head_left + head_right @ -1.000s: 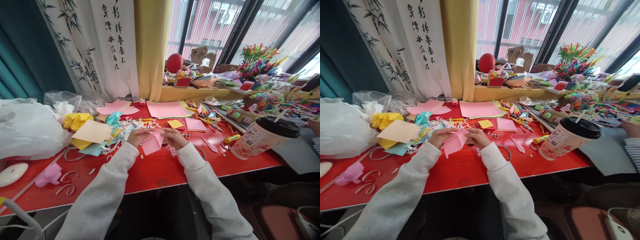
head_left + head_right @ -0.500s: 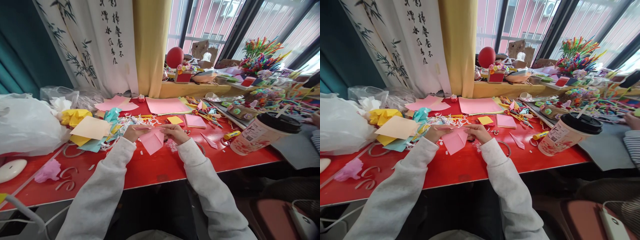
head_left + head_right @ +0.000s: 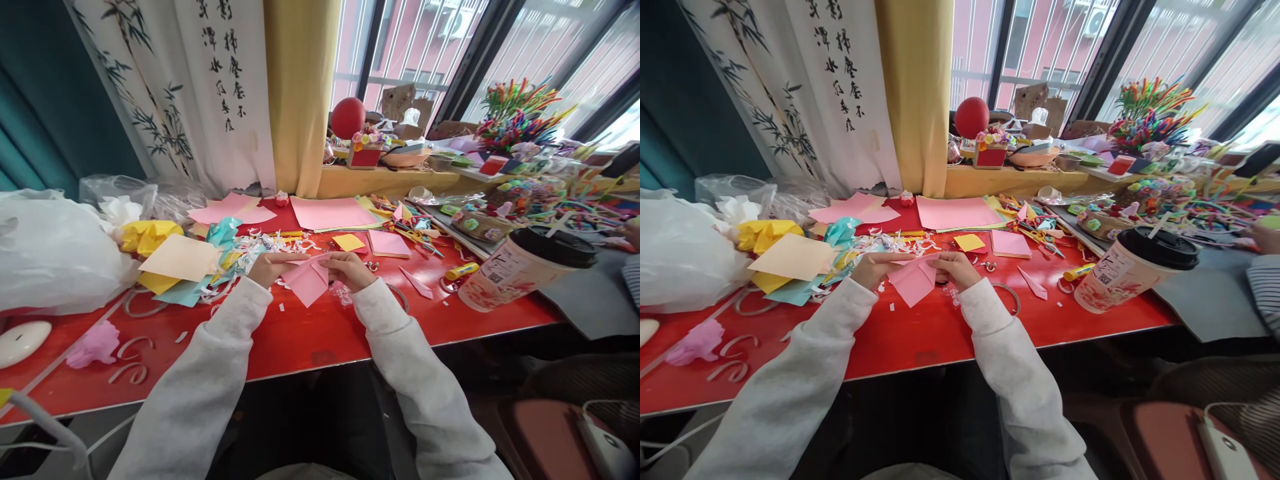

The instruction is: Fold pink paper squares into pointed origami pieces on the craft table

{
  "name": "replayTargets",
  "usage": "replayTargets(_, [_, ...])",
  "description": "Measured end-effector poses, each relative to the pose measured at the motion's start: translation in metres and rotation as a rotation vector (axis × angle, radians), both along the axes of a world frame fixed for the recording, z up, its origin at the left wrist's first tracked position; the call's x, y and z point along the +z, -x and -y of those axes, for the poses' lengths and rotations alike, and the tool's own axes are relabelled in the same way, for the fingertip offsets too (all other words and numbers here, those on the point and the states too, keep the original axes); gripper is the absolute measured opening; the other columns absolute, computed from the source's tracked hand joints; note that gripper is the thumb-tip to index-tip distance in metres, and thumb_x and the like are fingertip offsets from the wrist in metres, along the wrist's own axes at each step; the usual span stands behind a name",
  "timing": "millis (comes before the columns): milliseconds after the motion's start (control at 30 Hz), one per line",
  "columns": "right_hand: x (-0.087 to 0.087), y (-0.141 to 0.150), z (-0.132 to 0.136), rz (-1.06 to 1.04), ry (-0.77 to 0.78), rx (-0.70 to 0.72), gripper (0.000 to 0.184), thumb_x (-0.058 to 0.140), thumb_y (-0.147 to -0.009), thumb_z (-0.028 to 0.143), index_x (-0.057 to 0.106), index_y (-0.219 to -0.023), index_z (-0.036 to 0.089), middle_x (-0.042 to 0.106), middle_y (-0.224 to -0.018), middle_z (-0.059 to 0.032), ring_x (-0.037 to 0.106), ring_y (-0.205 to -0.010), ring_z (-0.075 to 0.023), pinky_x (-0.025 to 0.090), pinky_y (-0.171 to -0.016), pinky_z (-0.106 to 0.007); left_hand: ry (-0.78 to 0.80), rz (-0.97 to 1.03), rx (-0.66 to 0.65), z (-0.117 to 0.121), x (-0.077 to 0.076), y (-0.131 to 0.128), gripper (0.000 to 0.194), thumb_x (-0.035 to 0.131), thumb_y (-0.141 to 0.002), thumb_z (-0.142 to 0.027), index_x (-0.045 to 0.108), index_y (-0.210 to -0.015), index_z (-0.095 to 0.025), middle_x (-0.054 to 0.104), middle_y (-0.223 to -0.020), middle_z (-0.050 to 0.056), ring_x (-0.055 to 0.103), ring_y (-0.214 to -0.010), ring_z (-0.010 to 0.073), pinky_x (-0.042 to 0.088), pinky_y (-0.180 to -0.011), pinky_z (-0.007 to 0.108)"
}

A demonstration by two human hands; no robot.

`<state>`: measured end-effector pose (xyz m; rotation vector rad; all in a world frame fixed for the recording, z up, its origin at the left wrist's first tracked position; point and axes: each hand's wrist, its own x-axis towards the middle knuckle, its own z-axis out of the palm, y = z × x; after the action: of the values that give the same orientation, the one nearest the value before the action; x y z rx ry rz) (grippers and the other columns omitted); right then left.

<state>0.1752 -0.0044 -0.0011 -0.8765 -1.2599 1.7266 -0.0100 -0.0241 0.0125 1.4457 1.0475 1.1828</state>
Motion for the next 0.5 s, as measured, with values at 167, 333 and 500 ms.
replayTargets(167, [-0.0015,-0.0005,-0.0011,0.024,-0.056,-0.075,0.022,0.068,-0.057,0.027,0.064,-0.072,0.012,0.059,-0.062,0.0005,0.051,-0.050,-0.0051,0.042,-0.051,-0.020,0.104,0.002,-0.104,0.0015,0.0050,0.0041,0.035,0.064,-0.058,-0.038,0.068,-0.086,-0.017,0.066,-0.091,0.008,0.057,-0.091,0.0244,0.043,-0.078,0.036])
replayTargets(333, [-0.0021,-0.0003,-0.0014,0.071,-0.071,-0.084,0.021,0.070,-0.054,0.027,0.063,-0.065,0.011,0.057,-0.060,0.0005,0.049,-0.051,-0.0051,0.042,-0.052,-0.020,0.067,-0.060,-0.122,0.0040,0.0048,0.0007,0.037,0.068,-0.057,-0.033,0.065,-0.091,-0.020,0.063,-0.100,0.006,0.054,-0.099,0.0227,0.040,-0.086,0.035])
replayTargets(500, [-0.0045,-0.0017,-0.0028,0.081,-0.107,-0.062,0.025,0.069,-0.055,0.028,0.066,-0.075,0.013,0.061,-0.067,-0.0008,0.055,-0.060,-0.0081,0.045,-0.061,-0.023,0.003,-0.146,-0.203,0.0018,0.0026,0.0004,0.032,0.062,-0.065,-0.032,0.065,-0.093,-0.019,0.062,-0.102,0.005,0.051,-0.104,0.0214,0.036,-0.092,0.035])
